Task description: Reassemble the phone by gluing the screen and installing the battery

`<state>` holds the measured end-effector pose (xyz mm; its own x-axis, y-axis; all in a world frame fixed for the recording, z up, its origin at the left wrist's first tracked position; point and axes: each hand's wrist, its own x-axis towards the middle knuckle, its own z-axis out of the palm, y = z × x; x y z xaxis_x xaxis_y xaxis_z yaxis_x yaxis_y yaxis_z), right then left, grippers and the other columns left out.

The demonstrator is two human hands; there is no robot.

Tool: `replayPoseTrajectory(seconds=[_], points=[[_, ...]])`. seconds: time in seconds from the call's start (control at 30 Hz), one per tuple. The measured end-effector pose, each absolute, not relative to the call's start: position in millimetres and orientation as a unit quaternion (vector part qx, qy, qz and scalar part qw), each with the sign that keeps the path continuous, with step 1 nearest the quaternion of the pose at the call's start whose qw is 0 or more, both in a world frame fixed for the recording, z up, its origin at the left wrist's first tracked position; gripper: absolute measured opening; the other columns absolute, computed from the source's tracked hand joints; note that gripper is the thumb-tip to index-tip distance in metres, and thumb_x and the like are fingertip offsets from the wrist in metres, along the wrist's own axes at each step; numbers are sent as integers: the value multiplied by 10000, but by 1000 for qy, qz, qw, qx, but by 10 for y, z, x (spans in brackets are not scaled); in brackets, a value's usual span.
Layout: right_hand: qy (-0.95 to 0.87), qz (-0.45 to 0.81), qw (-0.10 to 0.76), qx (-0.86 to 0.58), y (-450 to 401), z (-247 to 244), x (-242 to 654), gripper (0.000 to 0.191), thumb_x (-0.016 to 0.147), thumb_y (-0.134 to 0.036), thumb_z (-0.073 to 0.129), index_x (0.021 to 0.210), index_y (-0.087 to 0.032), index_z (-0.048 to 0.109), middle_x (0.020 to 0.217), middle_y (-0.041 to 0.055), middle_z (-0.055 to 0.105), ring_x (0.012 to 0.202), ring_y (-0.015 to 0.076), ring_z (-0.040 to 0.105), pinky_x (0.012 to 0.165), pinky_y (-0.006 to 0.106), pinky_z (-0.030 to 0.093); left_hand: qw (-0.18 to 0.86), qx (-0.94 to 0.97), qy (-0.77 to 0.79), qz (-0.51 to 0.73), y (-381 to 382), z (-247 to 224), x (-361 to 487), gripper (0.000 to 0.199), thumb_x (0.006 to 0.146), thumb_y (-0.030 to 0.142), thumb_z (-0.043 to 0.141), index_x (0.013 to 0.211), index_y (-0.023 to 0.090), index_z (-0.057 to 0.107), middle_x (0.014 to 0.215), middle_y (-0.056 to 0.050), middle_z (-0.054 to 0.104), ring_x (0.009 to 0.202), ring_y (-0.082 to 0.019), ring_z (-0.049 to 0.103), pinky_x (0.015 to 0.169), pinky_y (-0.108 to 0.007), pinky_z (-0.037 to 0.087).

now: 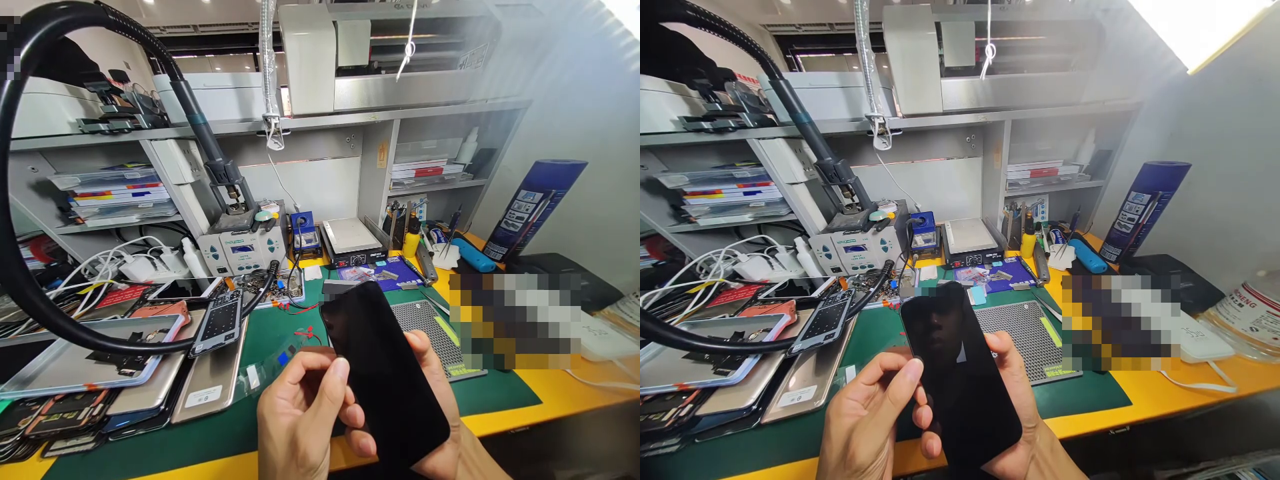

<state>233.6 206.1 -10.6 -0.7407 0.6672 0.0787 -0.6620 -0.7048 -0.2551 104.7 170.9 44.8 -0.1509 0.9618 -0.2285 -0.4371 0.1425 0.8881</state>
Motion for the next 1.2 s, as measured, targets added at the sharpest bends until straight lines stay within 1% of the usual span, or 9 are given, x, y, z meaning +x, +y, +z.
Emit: replayPoseTrajectory(seconds=[0.33, 0.47, 0.63, 0.73, 0.83, 0.93, 1.0, 1.1, 1.2], points=[[-140, 923, 355, -46, 2052, -58, 2348, 772, 693, -747, 576, 1069, -105, 781, 875, 106, 774, 752, 230, 686, 622, 312, 542, 586, 267, 477, 598, 1705, 485, 1068, 419, 615, 477, 923, 722, 156, 675, 518, 41, 568, 434, -143, 570, 318, -246, 513], [-139, 922, 356, -63, 2063, -85, 2321, 781, 600, -832, 559, 937, -163, 779, 829, 97, 755, 691, 223, 645, 555, 298, 507, 586, 268, 482, 594, 1707, 478, 1064, 413, 622, 474, 920, 715, 158, 671, 521, 35, 572, 450, -143, 567, 321, -251, 517], [-138, 921, 358, -69, 2062, -65, 2326, 689, 612, -815, 559, 797, -176, 735, 836, 103, 724, 718, 224, 625, 569, 294, 505, 585, 270, 479, 597, 1712, 472, 1056, 427, 609, 488, 927, 701, 158, 672, 522, 31, 572, 458, -143, 562, 317, -250, 515], [-144, 919, 360, -71, 2062, -68, 2313, 723, 611, -825, 557, 840, -168, 752, 838, 98, 724, 703, 216, 619, 566, 295, 515, 588, 263, 475, 600, 1703, 482, 1061, 424, 607, 480, 930, 698, 157, 672, 527, 31, 572, 459, -138, 556, 316, -244, 512], [-150, 916, 365, -77, 2055, -89, 2302, 837, 617, -849, 543, 1002, -142, 772, 843, 96, 726, 703, 217, 616, 553, 305, 527, 589, 261, 478, 597, 1689, 499, 1080, 415, 620, 474, 925, 704, 156, 672, 539, 29, 572, 468, -138, 548, 308, -245, 507], [-160, 916, 359, -86, 2046, -62, 2364, 860, 670, -835, 541, 1057, -100, 762, 884, 109, 734, 695, 219, 643, 554, 314, 535, 608, 262, 461, 591, 1701, 489, 1060, 361, 679, 441, 896, 723, 159, 675, 571, 35, 564, 464, -147, 562, 306, -275, 523], [-167, 917, 351, -94, 2049, 21, 2479, 771, 738, -768, 569, 1058, -91, 749, 948, 127, 747, 742, 226, 681, 599, 312, 548, 610, 286, 439, 595, 1729, 453, 982, 313, 729, 420, 870, 818, 161, 719, 648, 9, 638, 522, -168, 635, 405, -291, 590], [-198, 898, 363, -151, 2087, 233, 2738, 678, 817, -702, 596, 1103, -102, 731, 989, 137, 762, 802, 219, 714, 669, 301, 569, 534, 324, 448, 640, 1770, 367, 758, 347, 748, 424, 868, 953, 159, 777, 927, -77, 781, 850, -205, 749, 775, -253, 641], [-293, 817, 398, -297, 2163, 441, 3004, 620, 853, -720, 543, 1090, -180, 732, 944, 107, 766, 764, 215, 718, 640, 315, 575, 464, 330, 467, 676, 1758, 288, 496, 286, 778, 436, 839, 906, 184, 798, 965, -76, 793, 951, -220, 735, 875, -263, 616]])
